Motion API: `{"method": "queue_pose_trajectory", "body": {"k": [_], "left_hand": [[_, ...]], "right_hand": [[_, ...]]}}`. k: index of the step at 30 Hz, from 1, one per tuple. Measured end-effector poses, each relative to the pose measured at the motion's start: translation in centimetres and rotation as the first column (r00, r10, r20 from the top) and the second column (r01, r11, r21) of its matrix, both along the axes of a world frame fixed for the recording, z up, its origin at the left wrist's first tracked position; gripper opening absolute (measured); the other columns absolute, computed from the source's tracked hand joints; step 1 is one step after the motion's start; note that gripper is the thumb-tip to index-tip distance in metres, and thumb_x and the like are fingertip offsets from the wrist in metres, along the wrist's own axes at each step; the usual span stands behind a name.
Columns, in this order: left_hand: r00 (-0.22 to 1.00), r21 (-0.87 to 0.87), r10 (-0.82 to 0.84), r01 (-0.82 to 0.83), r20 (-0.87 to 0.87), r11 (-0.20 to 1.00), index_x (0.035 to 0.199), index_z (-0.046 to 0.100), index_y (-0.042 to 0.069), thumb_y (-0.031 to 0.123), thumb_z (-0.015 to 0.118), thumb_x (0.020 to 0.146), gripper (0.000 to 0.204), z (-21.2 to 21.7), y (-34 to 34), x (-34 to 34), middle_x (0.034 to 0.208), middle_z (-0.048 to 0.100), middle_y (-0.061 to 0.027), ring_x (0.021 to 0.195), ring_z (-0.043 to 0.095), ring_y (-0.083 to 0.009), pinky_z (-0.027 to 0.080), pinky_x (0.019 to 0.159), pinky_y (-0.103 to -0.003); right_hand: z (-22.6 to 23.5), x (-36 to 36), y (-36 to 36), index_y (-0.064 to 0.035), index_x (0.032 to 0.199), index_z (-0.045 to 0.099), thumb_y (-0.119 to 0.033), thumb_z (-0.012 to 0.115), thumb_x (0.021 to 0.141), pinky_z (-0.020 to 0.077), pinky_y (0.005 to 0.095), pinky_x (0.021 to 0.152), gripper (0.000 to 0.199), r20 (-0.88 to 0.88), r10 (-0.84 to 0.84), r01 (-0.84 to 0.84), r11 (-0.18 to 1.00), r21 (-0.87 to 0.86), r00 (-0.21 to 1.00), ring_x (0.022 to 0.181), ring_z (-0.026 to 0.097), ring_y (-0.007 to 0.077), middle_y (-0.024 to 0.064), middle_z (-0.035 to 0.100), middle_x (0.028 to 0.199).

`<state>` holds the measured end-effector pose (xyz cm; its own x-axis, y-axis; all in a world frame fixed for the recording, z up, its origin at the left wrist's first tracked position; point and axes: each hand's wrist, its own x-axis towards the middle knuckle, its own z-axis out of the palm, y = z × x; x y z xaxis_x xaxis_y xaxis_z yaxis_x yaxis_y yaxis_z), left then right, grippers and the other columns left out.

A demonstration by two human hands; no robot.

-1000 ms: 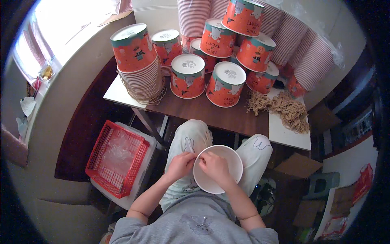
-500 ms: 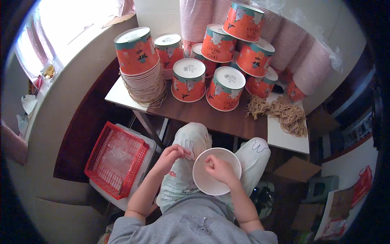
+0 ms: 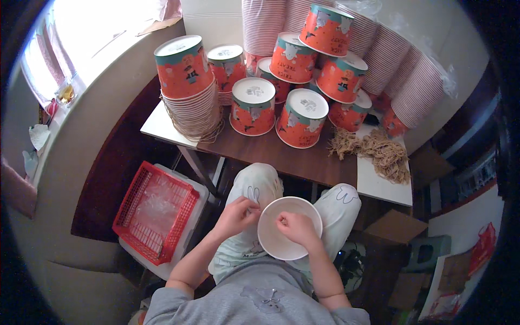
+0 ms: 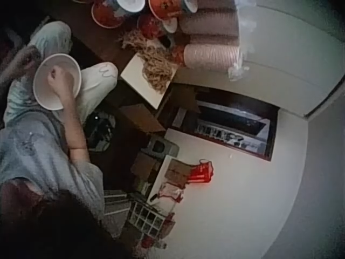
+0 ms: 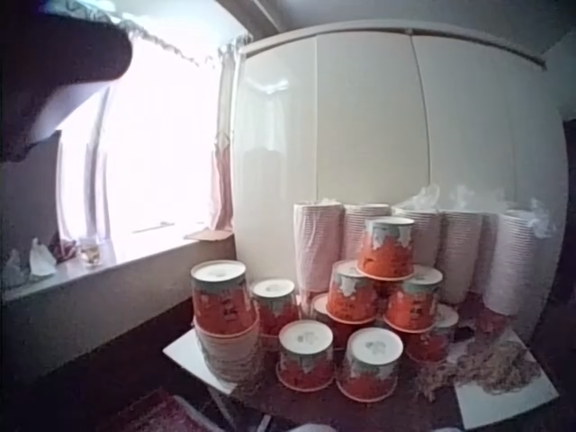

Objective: Attaching handles to paper buckets by threading string through pre-punched holes and tying them.

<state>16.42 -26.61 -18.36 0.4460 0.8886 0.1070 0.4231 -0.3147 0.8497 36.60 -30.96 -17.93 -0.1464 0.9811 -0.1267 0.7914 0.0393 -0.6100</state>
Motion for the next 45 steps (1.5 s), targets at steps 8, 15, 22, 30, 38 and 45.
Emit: {"method": "queue_pose_trajectory", "body": {"k": [8,15,22,30,38,45], "left_hand": [[1.0,-0.007,-0.005,0.005,0.022,1.0,0.088,0.059,0.002,0.018,0.062,0.072,0.022,-1.4,-0.5,1.2,0.082,0.057,-0.0122,0.066,0.056,-0.0232,0.046,0.061,-0.031],[1.0,-0.07,0.009,-0.009,0.002,0.997,0.088,0.06,0.002,0.015,0.06,0.072,0.022,-1.1,-0.7,1.4,0.08,0.057,-0.013,0.068,0.057,-0.0257,0.046,0.062,-0.032],[1.0,-0.062,0.017,-0.017,0.009,0.998,0.092,0.059,0.002,0.015,0.059,0.073,0.023,-1.3,-1.0,1.5,0.08,0.057,-0.0136,0.068,0.057,-0.0252,0.046,0.062,-0.032],[1.0,-0.08,0.007,-0.006,0.018,0.997,0.098,0.058,0.002,0.015,0.061,0.074,0.027,-1.7,-1.1,1.3,0.082,0.058,-0.0109,0.069,0.057,-0.0179,0.046,0.061,-0.028],[0.997,-0.093,0.013,-0.005,0.08,0.996,0.097,0.057,0.001,0.014,0.06,0.074,0.026,-1.6,-1.1,1.3,0.084,0.058,-0.0116,0.069,0.058,-0.0198,0.046,0.061,-0.029],[0.995,-0.103,0.063,-0.055,0.076,0.993,0.096,0.055,0.001,0.014,0.061,0.073,0.027,-0.6,-1.8,0.9,0.085,0.058,-0.0124,0.068,0.058,-0.0228,0.047,0.06,-0.03]], "right_hand": [[0.0,-1.8,0.8,-0.0146,0.088,0.063,-0.032,0.056,0.076,0.0473,0.0388,0.058,0.022,0.031,-0.098,0.096,0.994,0.049,0.995,0.065,0.061,0.0276,0.0102,0.063,0.071],[-1.3,-2.6,1.2,-0.013,0.087,0.065,-0.029,0.057,0.076,0.0483,0.0372,0.06,0.021,0.026,-0.14,0.139,0.99,0.036,0.99,0.066,0.062,0.0271,0.0104,0.063,0.073],[-2.6,-2.8,1.3,-0.0057,0.085,0.064,-0.018,0.059,0.074,0.0472,0.0316,0.057,0.017,-0.232,-0.199,0.202,0.979,-0.01,0.952,0.063,0.062,0.0213,0.0104,0.063,0.068],[-2.6,-2.5,1.5,-0.0084,0.082,0.064,-0.028,0.06,0.071,0.0471,0.0363,0.06,0.022,-0.272,-0.222,0.191,0.972,-0.137,0.936,0.067,0.062,0.0268,0.0107,0.062,0.07],[-2.9,-2.1,1.2,-0.0088,0.084,0.064,-0.029,0.061,0.072,0.0479,0.0361,0.062,0.023,-0.27,-0.213,0.197,0.977,-0.085,0.939,0.069,0.062,0.0261,0.0106,0.063,0.073],[2.1,-0.9,-1.6,-0.0091,0.091,0.059,-0.032,0.061,0.074,0.0476,0.0363,0.06,0.029,-0.094,-0.199,0.191,0.977,-0.094,0.975,0.066,0.061,0.0252,0.0111,0.062,0.071]]}}
